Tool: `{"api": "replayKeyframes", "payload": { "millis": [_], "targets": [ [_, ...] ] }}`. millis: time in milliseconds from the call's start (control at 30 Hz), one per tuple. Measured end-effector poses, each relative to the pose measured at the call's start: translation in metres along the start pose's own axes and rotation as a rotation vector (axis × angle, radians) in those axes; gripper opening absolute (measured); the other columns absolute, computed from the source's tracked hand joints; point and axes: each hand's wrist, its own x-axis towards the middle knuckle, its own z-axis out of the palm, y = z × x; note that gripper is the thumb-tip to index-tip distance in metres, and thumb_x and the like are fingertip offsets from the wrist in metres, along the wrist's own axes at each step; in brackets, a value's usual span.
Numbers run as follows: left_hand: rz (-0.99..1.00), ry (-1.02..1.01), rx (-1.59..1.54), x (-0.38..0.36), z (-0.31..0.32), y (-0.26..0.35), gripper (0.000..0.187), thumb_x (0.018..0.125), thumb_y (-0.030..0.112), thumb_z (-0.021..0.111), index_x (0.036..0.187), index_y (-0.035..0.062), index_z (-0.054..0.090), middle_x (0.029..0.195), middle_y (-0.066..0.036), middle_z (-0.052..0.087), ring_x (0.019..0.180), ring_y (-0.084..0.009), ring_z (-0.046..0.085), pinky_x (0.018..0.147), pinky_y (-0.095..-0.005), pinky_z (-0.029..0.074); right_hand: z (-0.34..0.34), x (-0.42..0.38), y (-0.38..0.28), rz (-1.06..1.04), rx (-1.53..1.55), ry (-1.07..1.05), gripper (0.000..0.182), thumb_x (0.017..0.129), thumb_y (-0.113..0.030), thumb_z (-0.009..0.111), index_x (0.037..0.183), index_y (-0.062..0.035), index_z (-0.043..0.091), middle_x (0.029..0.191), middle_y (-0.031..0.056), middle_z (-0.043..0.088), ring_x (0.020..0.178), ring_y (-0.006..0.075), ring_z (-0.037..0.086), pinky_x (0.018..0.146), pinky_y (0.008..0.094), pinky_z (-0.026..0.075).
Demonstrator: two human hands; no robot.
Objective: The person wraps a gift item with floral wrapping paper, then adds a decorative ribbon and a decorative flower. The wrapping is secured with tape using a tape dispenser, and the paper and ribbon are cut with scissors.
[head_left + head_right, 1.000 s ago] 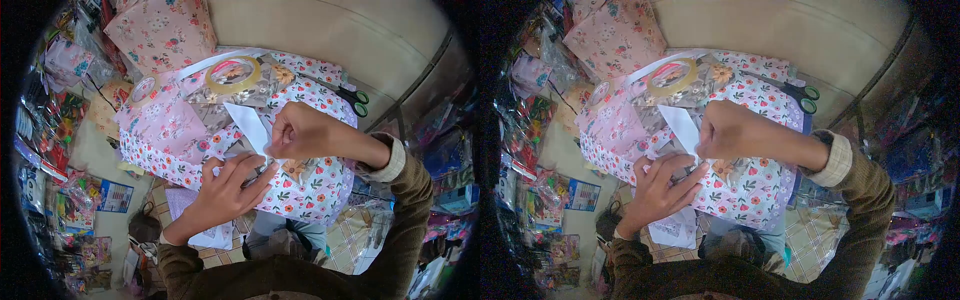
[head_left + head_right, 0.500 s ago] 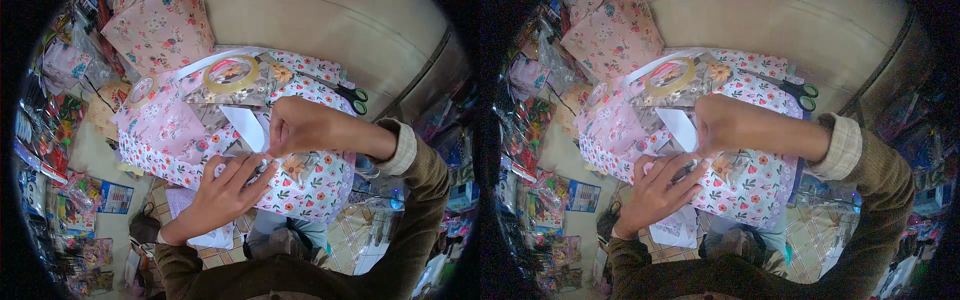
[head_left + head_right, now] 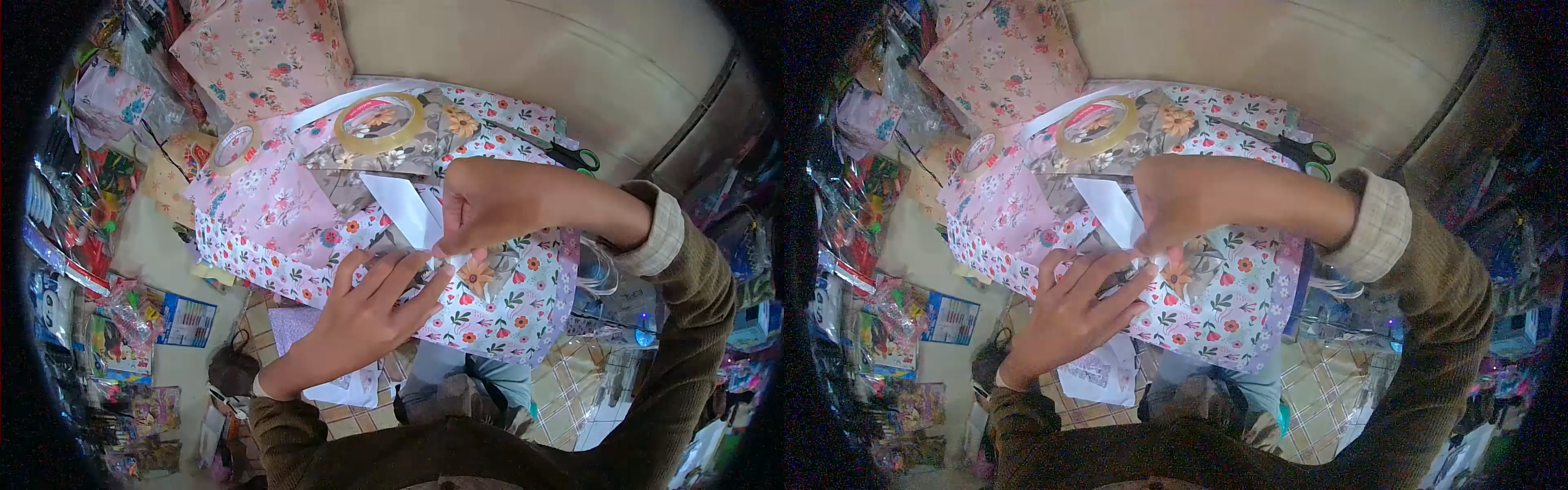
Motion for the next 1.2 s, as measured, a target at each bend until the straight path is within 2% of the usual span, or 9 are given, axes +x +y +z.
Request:
{"api": "replayKeyframes", "payload": {
  "millis": [200, 300, 400, 500, 600, 800, 900, 1100, 1200],
  "targets": [
    [-0.004, 0.001, 0.012, 0.000, 0.000, 0.001, 0.045, 0.077, 0.029, 0.069, 0.118, 0.0133, 0.060, 0.110, -0.004, 0.056, 0.096, -0.0166, 0.054, 0.091, -0.0403, 0.034, 0.002, -0.002, -0.003, 0.002, 0.035, 0.028, 0.034, 0.080, -0.029, 0.068, 0.069, 0.0030, 0.065, 0.057, 0.0048, 0.061, 0.049, 0.0078, 0.050, 0.044, 0.0281, 0.036],
    [-0.038, 0.002, 0.006, 0.000, 0.000, 0.002, 0.046, 0.075, 0.030, 0.072, 0.119, 0.0188, 0.061, 0.113, 0.000, 0.057, 0.095, -0.0141, 0.055, 0.091, -0.0389, 0.031, 0.004, -0.002, 0.008, -0.025, -0.026, 0.031, 0.036, 0.079, -0.031, 0.069, 0.069, 0.0027, 0.064, 0.054, 0.0041, 0.058, 0.048, 0.0085, 0.048, 0.044, 0.0286, 0.036],
    [-0.028, -0.014, 0.006, 0.001, -0.002, 0.002, 0.047, 0.075, 0.030, 0.073, 0.119, 0.0188, 0.061, 0.112, -0.001, 0.057, 0.095, -0.0147, 0.055, 0.090, -0.0389, 0.032, 0.004, -0.001, 0.011, -0.039, -0.128, 0.081, 0.036, 0.079, -0.031, 0.070, 0.070, 0.0032, 0.063, 0.054, 0.0046, 0.055, 0.049, 0.0096, 0.047, 0.045, 0.0292, 0.036],
    [0.010, 0.007, 0.004, 0.001, -0.002, 0.000, 0.046, 0.076, 0.029, 0.070, 0.118, 0.0116, 0.060, 0.109, -0.006, 0.056, 0.097, -0.0175, 0.055, 0.091, -0.0403, 0.035, 0.009, -0.003, 0.015, -0.108, -0.065, 0.200, 0.036, 0.078, -0.031, 0.070, 0.068, 0.0029, 0.062, 0.053, 0.0050, 0.053, 0.049, 0.0113, 0.047, 0.046, 0.0298, 0.037],
    [0.004, 0.017, 0.009, 0.001, -0.001, 0.001, 0.045, 0.077, 0.029, 0.069, 0.117, 0.0117, 0.061, 0.109, -0.005, 0.056, 0.097, -0.0171, 0.055, 0.091, -0.0402, 0.035, 0.008, -0.002, 0.013, -0.037, -0.068, 0.157, 0.037, 0.076, -0.032, 0.072, 0.069, 0.0023, 0.061, 0.055, 0.0053, 0.053, 0.051, 0.0123, 0.048, 0.047, 0.0307, 0.038],
    [-0.041, -0.012, 0.007, 0.001, 0.000, 0.003, 0.046, 0.074, 0.029, 0.073, 0.118, 0.0187, 0.061, 0.112, -0.001, 0.057, 0.097, -0.0148, 0.055, 0.089, -0.0392, 0.033, 0.005, -0.004, 0.010, 0.070, -0.150, 0.118, 0.043, 0.072, -0.038, 0.074, 0.062, -0.0004, 0.056, 0.053, 0.0068, 0.052, 0.048, 0.0156, 0.047, 0.047, 0.0321, 0.037],
    [-0.044, -0.004, 0.013, 0.002, -0.001, 0.004, 0.046, 0.075, 0.029, 0.073, 0.117, 0.0191, 0.062, 0.112, -0.001, 0.057, 0.096, -0.0151, 0.055, 0.089, -0.0397, 0.033, 0.009, -0.007, 0.020, -0.073, -0.222, 0.268, 0.045, 0.071, -0.038, 0.074, 0.055, -0.0021, 0.051, 0.048, 0.0069, 0.048, 0.045, 0.0181, 0.045, 0.047, 0.0320, 0.035],
    [-0.047, -0.008, 0.013, 0.002, -0.001, 0.004, 0.045, 0.075, 0.030, 0.073, 0.117, 0.0192, 0.062, 0.112, -0.001, 0.057, 0.097, -0.0155, 0.055, 0.089, -0.0402, 0.034, 0.008, -0.019, 0.016, -0.098, -0.222, 0.328, 0.043, 0.068, -0.031, 0.077, 0.050, -0.0035, 0.049, 0.044, 0.0055, 0.043, 0.043, 0.0168, 0.043, 0.046, 0.0313, 0.034],
    [-0.044, -0.009, 0.013, 0.002, -0.002, 0.004, 0.044, 0.076, 0.030, 0.072, 0.117, 0.0193, 0.062, 0.112, -0.002, 0.057, 0.097, -0.0155, 0.055, 0.089, -0.0403, 0.034, 0.006, -0.022, 0.016, -0.149, -0.290, 0.293, 0.039, 0.071, -0.029, 0.077, 0.053, -0.0032, 0.053, 0.046, 0.0053, 0.047, 0.044, 0.0153, 0.045, 0.046, 0.0304, 0.035]
  ]
}}
